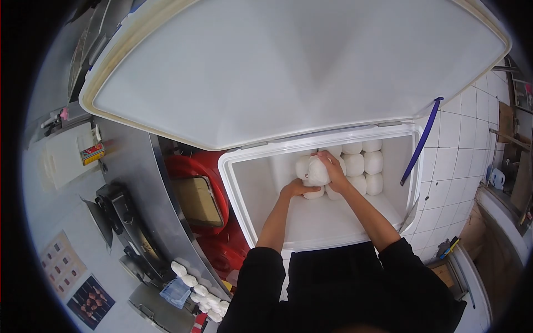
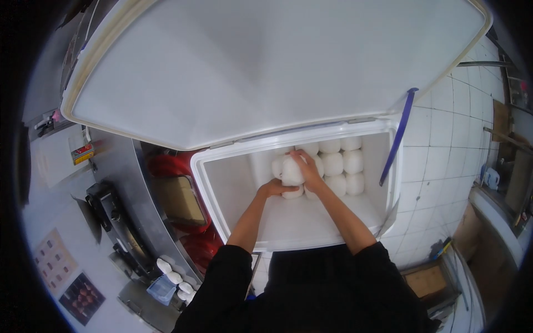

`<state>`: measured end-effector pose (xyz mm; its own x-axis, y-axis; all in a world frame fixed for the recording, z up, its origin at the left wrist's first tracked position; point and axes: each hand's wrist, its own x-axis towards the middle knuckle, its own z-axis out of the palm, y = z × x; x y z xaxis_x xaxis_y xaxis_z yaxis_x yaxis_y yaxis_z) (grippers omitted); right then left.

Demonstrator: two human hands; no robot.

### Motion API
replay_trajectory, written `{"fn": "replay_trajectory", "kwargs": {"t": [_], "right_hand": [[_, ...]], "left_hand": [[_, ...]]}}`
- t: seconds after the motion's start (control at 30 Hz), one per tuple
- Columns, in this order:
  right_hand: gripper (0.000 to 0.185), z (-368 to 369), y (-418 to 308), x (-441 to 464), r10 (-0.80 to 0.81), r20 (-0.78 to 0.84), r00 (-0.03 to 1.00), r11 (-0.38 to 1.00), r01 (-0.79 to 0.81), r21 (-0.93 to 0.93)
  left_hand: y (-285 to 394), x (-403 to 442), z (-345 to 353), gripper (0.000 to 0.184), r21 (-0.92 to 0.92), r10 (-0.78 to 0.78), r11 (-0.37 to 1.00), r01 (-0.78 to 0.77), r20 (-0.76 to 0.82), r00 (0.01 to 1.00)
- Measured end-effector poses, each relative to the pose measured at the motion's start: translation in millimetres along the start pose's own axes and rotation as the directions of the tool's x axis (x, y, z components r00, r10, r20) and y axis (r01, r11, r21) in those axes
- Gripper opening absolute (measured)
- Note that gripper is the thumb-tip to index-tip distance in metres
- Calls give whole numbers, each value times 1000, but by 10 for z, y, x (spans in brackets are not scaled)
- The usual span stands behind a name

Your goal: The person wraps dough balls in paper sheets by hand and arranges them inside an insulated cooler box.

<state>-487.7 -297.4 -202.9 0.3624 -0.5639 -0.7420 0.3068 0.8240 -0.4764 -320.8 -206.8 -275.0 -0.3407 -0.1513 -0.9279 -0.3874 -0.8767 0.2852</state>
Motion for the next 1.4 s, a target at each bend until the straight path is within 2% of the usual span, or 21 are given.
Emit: {"fn": "replay_trajectory", "kwargs": {"t": [0.03,0.1,0.17,0.27,0.37,0.43,0.47,0.53,0.6,0.63,0.7,0.73,0.83,0.87,0.93,1.0,1.13,1.2,1.23,1.3,1.4], "right_hand": [[26,-4,-5,3,-5,5,1000,1000,5,-2],[26,-5,-20,-18,7,31,999,1000,-6,-22],[26,7,-109,-77,34,75,997,998,-29,-62],[29,-107,-273,-191,39,165,986,996,-25,-87],[31,-454,-276,-219,-104,11,995,971,104,-217],[31,-560,-376,-321,-143,-29,989,973,135,-188],[31,-602,-432,-371,-165,-49,985,973,154,-175],[32,-626,-489,-484,-183,-32,983,921,160,-354],[36,-580,-523,-671,-230,69,971,812,230,-537],[43,-542,-495,-724,-126,101,987,831,161,-532],[61,-451,-417,-791,75,168,983,847,27,-532],[67,-396,-275,-807,44,152,987,841,45,-539],[86,-286,434,-669,-102,137,985,796,164,-582],[92,-276,665,-583,-185,159,970,758,244,-605],[99,-262,786,-487,-250,196,948,706,317,-634],[102,-239,781,-461,-216,215,952,692,305,-655],[103,-100,712,-583,-335,262,905,383,385,-840],[103,0,630,-701,-338,235,911,297,340,-892],[99,70,527,-762,-218,162,963,318,226,-921],[92,209,290,-843,31,3,1000,316,-7,-949],[78,443,28,-843,-62,-21,998,48,-18,-999]], "left_hand": [[53,-43,15,97,58,6,998,-3,-51,999],[-180,71,242,96,272,176,961,-51,-462,869],[-289,109,394,94,359,248,933,-25,-591,767],[-323,100,490,89,289,203,956,-49,-533,821],[-314,97,525,84,189,256,965,-181,-527,811],[-240,-90,511,83,109,270,962,-249,-485,832],[-187,-156,473,81,129,263,965,-230,-463,846],[-112,-228,407,78,173,252,965,-196,-418,873],[-165,-94,454,68,365,333,919,-147,-523,784],[-182,-74,481,63,452,377,886,-106,-567,733],[-196,-87,506,69,431,339,898,-90,-548,765],[-186,-102,506,73,422,323,903,-84,-536,780],[-405,76,372,74,-91,-43,996,10,-374,926],[-368,-29,373,73,-330,-49,942,-67,-331,942],[-251,-263,390,71,-738,-24,653,-170,-245,969],[-225,-305,448,70,-711,-13,688,-147,-214,977],[-87,-381,585,72,-579,131,755,-307,-326,936],[-220,-225,613,70,-206,202,918,-340,-496,845],[-204,-239,608,70,-2,260,949,-316,-561,786],[-13,-433,620,65,177,218,974,-142,-551,805],[11,-374,646,59,330,210,944,-7,-584,784]]}}
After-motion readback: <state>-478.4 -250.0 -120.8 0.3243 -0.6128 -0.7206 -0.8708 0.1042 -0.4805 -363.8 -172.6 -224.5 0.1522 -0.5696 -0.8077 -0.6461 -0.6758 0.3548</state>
